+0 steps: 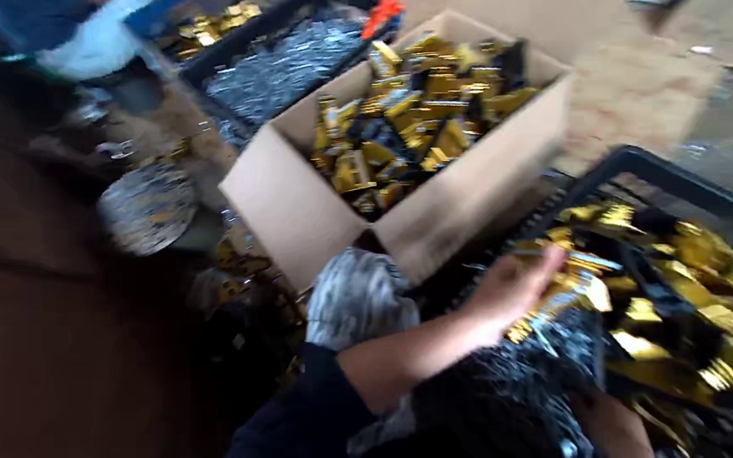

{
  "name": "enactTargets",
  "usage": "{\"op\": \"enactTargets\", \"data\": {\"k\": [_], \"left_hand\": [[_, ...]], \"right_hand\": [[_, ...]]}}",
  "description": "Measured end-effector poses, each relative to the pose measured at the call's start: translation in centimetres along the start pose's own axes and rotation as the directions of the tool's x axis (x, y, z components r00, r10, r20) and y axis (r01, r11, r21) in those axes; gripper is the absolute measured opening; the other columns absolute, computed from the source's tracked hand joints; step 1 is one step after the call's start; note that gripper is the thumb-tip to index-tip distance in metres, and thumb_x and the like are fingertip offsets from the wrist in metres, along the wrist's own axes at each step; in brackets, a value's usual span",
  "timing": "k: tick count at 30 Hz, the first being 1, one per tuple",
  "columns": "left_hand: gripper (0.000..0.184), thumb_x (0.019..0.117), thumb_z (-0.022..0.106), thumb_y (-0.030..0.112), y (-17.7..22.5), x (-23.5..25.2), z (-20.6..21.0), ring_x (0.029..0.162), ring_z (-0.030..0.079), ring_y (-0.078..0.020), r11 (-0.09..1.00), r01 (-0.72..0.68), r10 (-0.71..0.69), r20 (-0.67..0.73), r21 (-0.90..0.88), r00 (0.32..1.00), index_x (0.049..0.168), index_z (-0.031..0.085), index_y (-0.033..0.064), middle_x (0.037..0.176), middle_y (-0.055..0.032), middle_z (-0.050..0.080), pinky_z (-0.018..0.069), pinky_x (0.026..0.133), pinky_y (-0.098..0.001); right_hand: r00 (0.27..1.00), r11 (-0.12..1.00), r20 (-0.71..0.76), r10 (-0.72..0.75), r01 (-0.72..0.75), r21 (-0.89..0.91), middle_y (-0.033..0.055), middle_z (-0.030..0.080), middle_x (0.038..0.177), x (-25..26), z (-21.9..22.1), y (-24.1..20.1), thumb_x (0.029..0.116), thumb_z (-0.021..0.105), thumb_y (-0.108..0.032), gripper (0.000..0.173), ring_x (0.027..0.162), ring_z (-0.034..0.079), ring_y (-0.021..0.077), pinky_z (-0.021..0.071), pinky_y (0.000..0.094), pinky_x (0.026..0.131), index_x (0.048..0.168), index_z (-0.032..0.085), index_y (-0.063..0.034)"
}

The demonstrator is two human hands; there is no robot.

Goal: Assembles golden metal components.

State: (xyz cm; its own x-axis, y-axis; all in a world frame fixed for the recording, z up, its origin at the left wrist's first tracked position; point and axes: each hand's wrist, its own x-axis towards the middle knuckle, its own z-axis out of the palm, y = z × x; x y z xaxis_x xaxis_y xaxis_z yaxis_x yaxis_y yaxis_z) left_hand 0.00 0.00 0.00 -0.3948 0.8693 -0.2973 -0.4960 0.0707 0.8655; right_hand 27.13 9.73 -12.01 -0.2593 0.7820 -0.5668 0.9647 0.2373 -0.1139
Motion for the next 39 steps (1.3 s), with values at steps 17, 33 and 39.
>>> {"op": "enactTargets", "data": {"k": [17,33,39], "left_hand": [[0.064,0.1101,0.022,0.052,-9.3,2.8,3.6,0.132,0.054,-0.0241,0.957,0.212,-0.160,-0.248,0.200,0.956,0.151,0.045,0.0088,0.146,-0.0151,0.053,0.0456,0.107,-0.0488],[0.059,0.1109,0.023,0.051,-10.8,3.2,4.5,0.068,0.063,-0.0202,0.940,0.301,-0.247,-0.290,0.161,0.925,0.118,0.061,0.0065,0.088,-0.0116,0.064,0.0539,0.057,-0.0376],[0.059,0.1106,0.021,0.051,-10.8,3.2,4.5,0.068,0.063,-0.0196,0.935,0.323,-0.287,-0.224,0.145,0.931,0.118,0.061,0.0077,0.087,-0.0106,0.064,0.0547,0.059,-0.0362]], "right_hand": [[0.929,0.933,-0.356,0.098,0.039,0.358,0.0205,0.068,0.083,-11.2,-1.1,0.3,0.1078,0.045,-0.031,0.038,0.079,0.070,0.0398,0.0553,0.0583,0.070,0.121,0.060,0.0015],[0.752,0.866,-0.658,-0.034,0.351,0.357,0.0053,0.055,0.057,-11.4,2.2,-5.7,0.1041,0.048,-0.031,0.036,0.049,0.061,0.0222,0.0515,0.0405,0.047,0.096,0.064,-0.0006],[0.565,0.823,-0.824,-0.036,0.484,0.296,0.0018,0.052,0.055,-11.5,2.7,-5.9,0.1065,0.042,-0.033,0.039,0.044,0.054,0.0125,0.0473,0.0293,0.042,0.093,0.061,-0.0006]]}}
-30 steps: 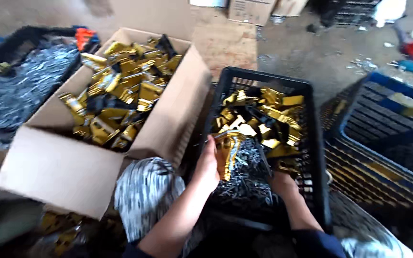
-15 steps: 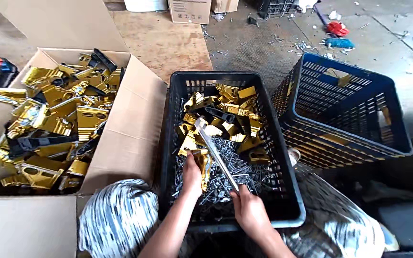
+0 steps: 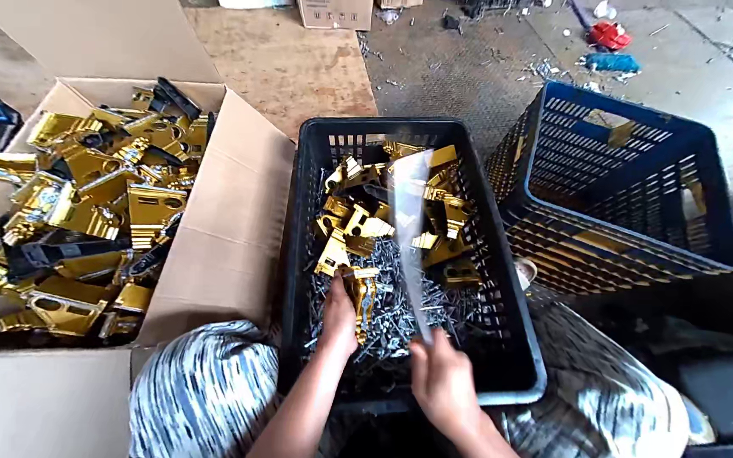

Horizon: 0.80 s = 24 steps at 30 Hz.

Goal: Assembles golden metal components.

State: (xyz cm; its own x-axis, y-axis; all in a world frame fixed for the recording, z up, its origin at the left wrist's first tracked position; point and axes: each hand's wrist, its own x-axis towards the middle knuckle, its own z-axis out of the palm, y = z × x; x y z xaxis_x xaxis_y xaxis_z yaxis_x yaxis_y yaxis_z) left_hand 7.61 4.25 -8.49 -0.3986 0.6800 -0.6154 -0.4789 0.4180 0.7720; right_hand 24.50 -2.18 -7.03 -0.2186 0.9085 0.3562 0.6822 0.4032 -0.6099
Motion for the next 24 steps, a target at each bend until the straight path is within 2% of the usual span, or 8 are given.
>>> {"op": "enactTargets", "data": {"k": [2,5,7,10,12,15,19,24], "left_hand": [[0.061,0.1102,0.022,0.053,-0.3,0.4,-0.1,0.060,0.060,-0.0197,1.000,0.025,-0.025,-0.027,0.009,0.999,0.111,0.062,0.0071,0.080,-0.0105,0.063,0.0505,0.050,-0.0350],[0.064,0.1101,0.021,0.052,-0.1,0.6,-0.5,0.108,0.064,-0.0246,0.986,-0.058,0.058,-0.002,0.155,0.998,0.142,0.053,0.0058,0.126,-0.0174,0.063,0.0538,0.089,-0.0462],[0.062,0.1094,0.036,0.047,-0.3,0.5,-1.4,0.130,0.054,-0.0272,0.946,-0.182,0.147,0.145,0.270,0.978,0.153,0.036,0.0038,0.146,-0.0206,0.050,0.0479,0.105,-0.0485],[0.087,0.0792,0.085,0.019,-0.9,0.9,-1.7,0.112,0.067,-0.0185,0.856,-0.355,0.277,0.246,0.375,0.929,0.147,0.034,0.0030,0.126,-0.0157,0.063,0.0583,0.095,-0.0369],[0.092,0.0711,0.085,0.010,-0.6,0.4,-1.8,0.111,0.066,-0.0169,0.789,-0.404,0.315,0.259,0.463,0.913,0.147,0.034,0.0022,0.125,-0.0146,0.062,0.0564,0.096,-0.0368],[0.089,0.0711,0.081,0.007,-0.4,0.3,-2.1,0.116,0.064,-0.0177,0.742,-0.426,0.328,0.274,0.517,0.904,0.146,0.035,0.0020,0.130,-0.0155,0.059,0.0554,0.098,-0.0356],[0.087,0.0733,0.081,0.012,-0.3,0.1,-2.0,0.125,0.057,-0.0269,0.656,-0.405,0.310,0.262,0.637,0.914,0.146,0.036,-0.0012,0.137,-0.0213,0.054,0.0494,0.105,-0.0431],[0.089,0.0750,0.084,0.016,-0.3,-0.3,-2.0,0.126,0.056,-0.0256,0.631,-0.433,0.329,0.283,0.644,0.901,0.147,0.035,0.0002,0.139,-0.0209,0.052,0.0490,0.106,-0.0395]], "right_hand": [[0.924,0.970,0.296,0.243,-0.227,-0.088,0.0076,0.057,0.060,-0.3,0.8,0.8,0.1052,0.048,-0.032,0.037,0.054,0.063,0.0245,0.0534,0.0423,0.052,0.095,0.064,0.0004],[0.809,0.907,0.417,0.415,-0.404,-0.119,0.0107,0.060,0.068,1.0,0.4,1.7,0.1075,0.047,-0.031,0.035,0.064,0.065,0.0282,0.0540,0.0475,0.063,0.102,0.062,0.0008],[0.913,0.949,0.259,0.315,-0.307,-0.074,0.0053,0.056,0.062,1.0,0.3,1.6,0.1062,0.046,-0.030,0.033,0.055,0.060,0.0220,0.0515,0.0418,0.053,0.103,0.061,-0.0005],[0.994,0.997,-0.083,-0.071,0.071,0.006,0.0032,0.058,0.064,1.7,0.1,1.5,0.1071,0.041,-0.031,0.041,0.051,0.055,0.0125,0.0509,0.0308,0.049,0.111,0.063,0.0043],[0.968,0.974,-0.107,-0.225,0.220,-0.060,0.0040,0.057,0.065,1.6,0.3,1.7,0.1098,0.034,-0.037,0.044,0.052,0.056,0.0145,0.0506,0.0314,0.050,0.105,0.059,-0.0007],[0.989,0.957,0.107,-0.104,0.129,-0.262,0.0064,0.060,0.056,1.1,1.5,2.4,0.1013,0.049,-0.032,0.035,0.046,0.063,0.0259,0.0499,0.0439,0.041,0.098,0.069,-0.0030],[0.966,0.958,-0.021,-0.258,0.252,-0.139,0.0044,0.063,0.066,0.9,1.6,2.6,0.1098,0.034,-0.040,0.049,0.052,0.060,0.0168,0.0504,0.0337,0.047,0.106,0.065,-0.0016],[0.985,0.968,0.095,-0.143,0.159,-0.192,0.0055,0.062,0.060,0.8,2.5,2.8,0.1031,0.048,-0.034,0.039,0.047,0.063,0.0229,0.0503,0.0408,0.042,0.103,0.070,-0.0022]]}}
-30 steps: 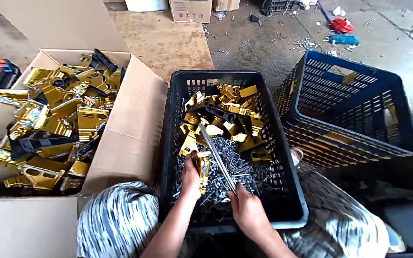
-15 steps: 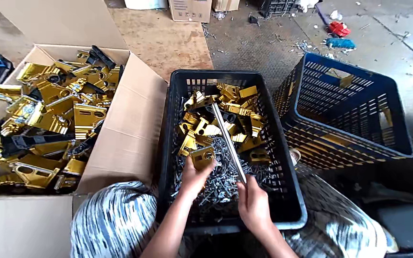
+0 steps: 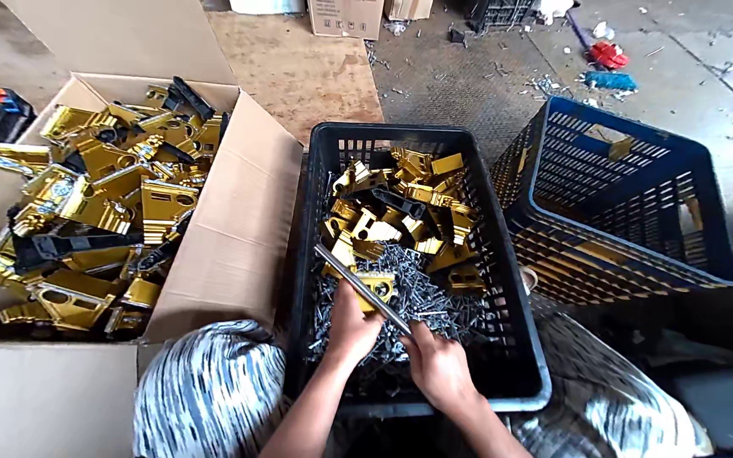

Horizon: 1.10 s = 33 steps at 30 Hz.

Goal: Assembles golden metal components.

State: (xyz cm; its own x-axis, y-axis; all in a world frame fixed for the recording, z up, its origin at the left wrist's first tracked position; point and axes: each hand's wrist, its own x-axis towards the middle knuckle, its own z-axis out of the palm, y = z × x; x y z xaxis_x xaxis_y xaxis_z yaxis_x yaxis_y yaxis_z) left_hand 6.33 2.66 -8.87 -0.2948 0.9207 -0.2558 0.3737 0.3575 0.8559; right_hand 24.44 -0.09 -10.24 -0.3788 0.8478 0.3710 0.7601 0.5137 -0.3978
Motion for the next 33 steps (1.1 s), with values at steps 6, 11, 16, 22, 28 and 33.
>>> {"op": "enactTargets", "data": {"k": [6,11,16,22,28,33], "left_hand": [[0.094,0.0758,0.082,0.015,0.6,-0.3,-0.1,0.129,0.055,-0.0273,0.998,0.039,-0.040,0.013,0.057,0.999,0.152,0.030,0.0004,0.143,-0.0221,0.048,0.0493,0.106,-0.0408],[0.091,0.0741,0.083,0.021,0.5,-0.2,0.0,0.123,0.058,-0.0253,1.000,-0.016,0.016,-0.010,-0.017,1.000,0.148,0.036,-0.0012,0.139,-0.0220,0.051,0.0509,0.103,-0.0393],[0.091,0.0808,0.081,0.030,0.6,-0.5,0.3,0.104,0.067,-0.0162,0.825,0.067,0.018,0.144,-0.562,0.989,0.149,0.028,0.0024,0.121,-0.0135,0.061,0.0594,0.088,-0.0342],[0.026,0.0996,0.044,-0.003,1.3,-0.2,-1.5,0.094,0.070,-0.0207,0.392,0.213,-0.131,0.175,-0.895,0.976,0.124,0.052,-0.0031,0.118,-0.0177,0.068,0.0597,0.080,-0.0333],[0.031,0.0909,0.040,-0.007,1.4,-0.2,-0.6,0.080,0.071,-0.0201,0.289,0.227,-0.131,0.196,-0.930,0.972,0.119,0.054,-0.0031,0.109,-0.0194,0.069,0.0599,0.068,-0.0313],[0.027,0.0871,0.042,-0.008,1.3,-0.1,-0.3,0.075,0.070,-0.0194,0.322,0.228,-0.105,0.205,-0.919,0.973,0.111,0.055,-0.0017,0.097,-0.0157,0.068,0.0597,0.064,-0.0320]], "right_hand": [[0.996,0.997,0.051,0.073,-0.074,0.004,0.0057,0.060,0.056,0.2,0.0,0.0,0.1025,0.048,-0.035,0.039,0.047,0.063,0.0247,0.0505,0.0437,0.043,0.101,0.070,-0.0033],[0.902,0.722,0.165,0.398,-0.419,0.550,0.0018,0.068,0.077,2.1,-0.6,-0.4,0.1073,0.042,-0.021,0.029,0.067,0.069,0.0108,0.0594,0.0299,0.061,0.106,0.062,-0.0003],[0.870,0.011,0.343,0.355,-0.371,0.929,0.0090,0.068,0.106,3.7,-0.3,-3.0,0.1090,0.029,-0.013,0.026,0.102,0.069,0.0189,0.0591,0.0411,0.096,0.109,0.053,-0.0011],[0.919,0.772,0.227,0.323,-0.394,0.499,-0.0049,0.050,0.062,3.0,-1.4,-1.7,0.1069,0.042,-0.026,0.028,0.052,0.053,0.0085,0.0472,0.0292,0.051,0.100,0.057,-0.0033],[0.973,0.991,-0.226,0.048,-0.017,0.135,0.0008,0.050,0.058,2.5,-2.0,-2.4,0.1096,0.032,-0.038,0.045,0.045,0.050,0.0118,0.0424,0.0293,0.041,0.097,0.056,-0.0021],[0.990,0.992,-0.074,0.124,-0.123,0.017,0.0003,0.051,0.052,1.8,-1.1,-2.4,0.1043,0.044,-0.034,0.037,0.041,0.055,0.0179,0.0439,0.0360,0.038,0.095,0.063,-0.0035]]}}
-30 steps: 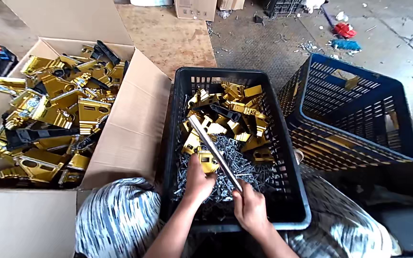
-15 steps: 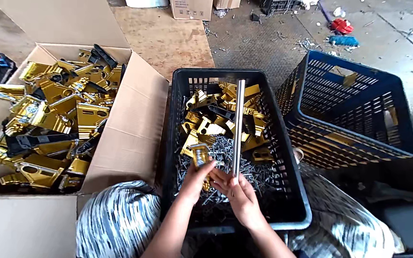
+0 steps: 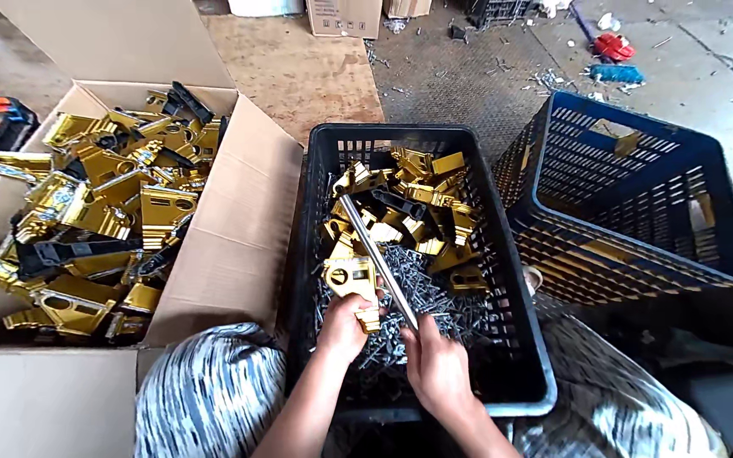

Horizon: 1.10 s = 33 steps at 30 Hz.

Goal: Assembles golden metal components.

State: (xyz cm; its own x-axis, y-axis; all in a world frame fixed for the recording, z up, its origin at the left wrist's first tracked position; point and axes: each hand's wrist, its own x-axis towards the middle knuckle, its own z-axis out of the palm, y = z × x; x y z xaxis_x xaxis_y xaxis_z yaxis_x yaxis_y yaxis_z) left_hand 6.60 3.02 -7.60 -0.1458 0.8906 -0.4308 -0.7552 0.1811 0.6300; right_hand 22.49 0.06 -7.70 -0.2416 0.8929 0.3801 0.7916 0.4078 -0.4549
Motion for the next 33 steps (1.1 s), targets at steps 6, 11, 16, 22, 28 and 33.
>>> {"op": "enactTargets", "data": {"k": [6,11,16,22,28,33], "left_hand": [[0.026,0.0846,0.045,-0.009,-0.4,-0.1,-0.1,0.072,0.068,-0.0190,0.996,-0.043,0.045,-0.023,0.074,0.999,0.108,0.055,-0.0021,0.093,-0.0147,0.068,0.0593,0.063,-0.0326],[0.026,0.0831,0.045,-0.010,-0.5,-0.1,0.0,0.072,0.068,-0.0200,0.997,-0.017,0.020,-0.044,0.070,0.999,0.107,0.054,-0.0027,0.094,-0.0158,0.068,0.0596,0.063,-0.0333],[0.028,0.0962,0.039,-0.001,0.1,0.5,-0.4,0.073,0.067,-0.0174,0.997,0.059,-0.053,-0.139,0.045,0.989,0.119,0.054,0.0000,0.111,-0.0169,0.067,0.0546,0.056,-0.0282],[0.042,0.1113,0.031,0.039,-0.2,0.6,-0.1,0.068,0.066,-0.0142,0.982,0.104,-0.088,-0.104,0.159,0.991,0.130,0.054,0.0081,0.111,-0.0137,0.071,0.0493,0.049,-0.0232],[0.045,0.1100,0.038,0.040,-1.9,-0.7,0.9,0.080,0.070,-0.0177,0.967,0.069,-0.040,-0.121,0.246,0.992,0.128,0.054,0.0021,0.098,-0.0112,0.070,0.0603,0.066,-0.0324],[0.040,0.1052,0.054,0.032,-2.6,-0.3,-0.4,0.086,0.072,-0.0170,0.941,-0.068,0.114,-0.119,0.333,0.986,0.124,0.058,-0.0027,0.098,-0.0114,0.071,0.0619,0.077,-0.0348]], "right_hand": [[0.998,0.998,0.042,0.042,-0.041,-0.045,0.0023,0.052,0.050,-0.6,0.6,0.3,0.1024,0.047,-0.034,0.037,0.042,0.058,0.0217,0.0460,0.0396,0.039,0.092,0.065,-0.0040],[0.997,0.997,0.067,0.046,-0.043,-0.058,0.0038,0.053,0.050,-0.3,0.8,0.5,0.1015,0.049,-0.032,0.035,0.042,0.059,0.0233,0.0461,0.0404,0.039,0.091,0.065,-0.0027],[0.901,0.950,0.301,0.313,-0.301,-0.084,0.0099,0.060,0.060,0.1,-0.6,1.6,0.1055,0.046,-0.033,0.037,0.056,0.066,0.0320,0.0525,0.0502,0.051,0.105,0.063,-0.0005],[0.856,0.947,0.408,0.317,-0.307,-0.093,0.0222,0.066,0.123,3.3,-1.2,4.4,0.1050,0.051,-0.031,0.042,0.117,0.062,0.0424,0.0506,0.0589,0.094,0.134,0.064,-0.0035],[0.911,0.565,0.303,0.279,-0.411,0.716,0.0025,0.070,0.084,7.1,1.2,0.8,0.0966,0.067,-0.021,0.016,0.075,0.067,0.0095,0.0572,0.0287,0.070,0.095,0.072,-0.0060],[0.902,0.465,0.277,0.332,-0.412,0.784,0.0013,0.064,0.076,6.7,3.7,-0.3,0.0961,0.063,-0.006,0.015,0.071,0.064,0.0081,0.0548,0.0259,0.067,0.081,0.059,-0.0071]]}}
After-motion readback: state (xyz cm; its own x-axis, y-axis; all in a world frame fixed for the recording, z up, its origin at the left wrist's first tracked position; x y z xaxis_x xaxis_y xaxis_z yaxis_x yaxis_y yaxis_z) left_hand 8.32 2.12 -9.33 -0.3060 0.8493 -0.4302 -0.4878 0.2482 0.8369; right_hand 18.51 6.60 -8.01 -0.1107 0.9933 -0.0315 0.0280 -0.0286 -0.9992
